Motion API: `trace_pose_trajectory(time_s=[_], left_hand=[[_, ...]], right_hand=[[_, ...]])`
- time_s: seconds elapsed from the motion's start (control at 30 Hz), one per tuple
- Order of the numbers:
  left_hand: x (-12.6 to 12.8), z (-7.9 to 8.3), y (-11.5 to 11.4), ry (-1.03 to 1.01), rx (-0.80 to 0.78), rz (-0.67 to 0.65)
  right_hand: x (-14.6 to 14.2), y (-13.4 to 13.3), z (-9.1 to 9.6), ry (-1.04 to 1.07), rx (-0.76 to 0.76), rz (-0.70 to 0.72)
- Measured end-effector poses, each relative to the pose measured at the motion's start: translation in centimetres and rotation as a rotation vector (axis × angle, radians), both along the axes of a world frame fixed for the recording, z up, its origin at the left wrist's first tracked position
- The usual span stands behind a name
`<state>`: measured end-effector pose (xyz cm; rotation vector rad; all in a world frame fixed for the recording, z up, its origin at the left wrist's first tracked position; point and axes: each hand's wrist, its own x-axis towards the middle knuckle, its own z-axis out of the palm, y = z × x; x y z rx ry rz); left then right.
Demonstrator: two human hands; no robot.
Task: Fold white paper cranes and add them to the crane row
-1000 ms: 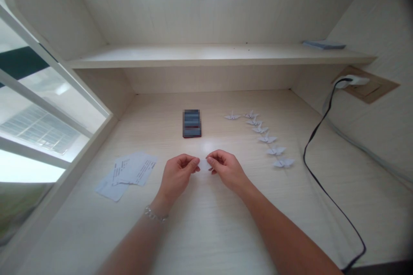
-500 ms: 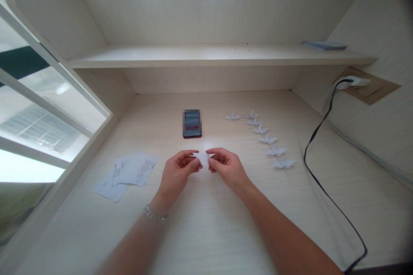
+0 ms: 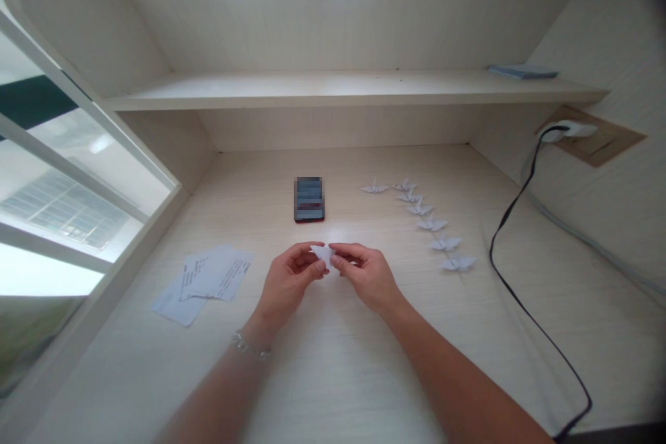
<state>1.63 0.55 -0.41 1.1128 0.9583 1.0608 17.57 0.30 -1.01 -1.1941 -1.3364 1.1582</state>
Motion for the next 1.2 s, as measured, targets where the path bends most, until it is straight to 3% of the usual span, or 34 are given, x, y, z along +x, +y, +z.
trace_pose_trajectory(time_s=[0.57, 0.97, 1.2], left_hand=[[0.44, -0.05, -0.19, -0.06, -0.026, 0.02], [0.63, -0.09, -0.19, 0.007, 0.0, 0.028], [0.7, -0.04, -0.2, 0.042, 0.029, 0.058]], right_hand=[[0.02, -0.13, 0.33, -0.067, 0.06, -0.081], [-0.43, -0.57, 0.59, -0.084, 0.11, -0.138], [-0.64, -0.43, 0.24, 0.044, 0.022, -0.017]])
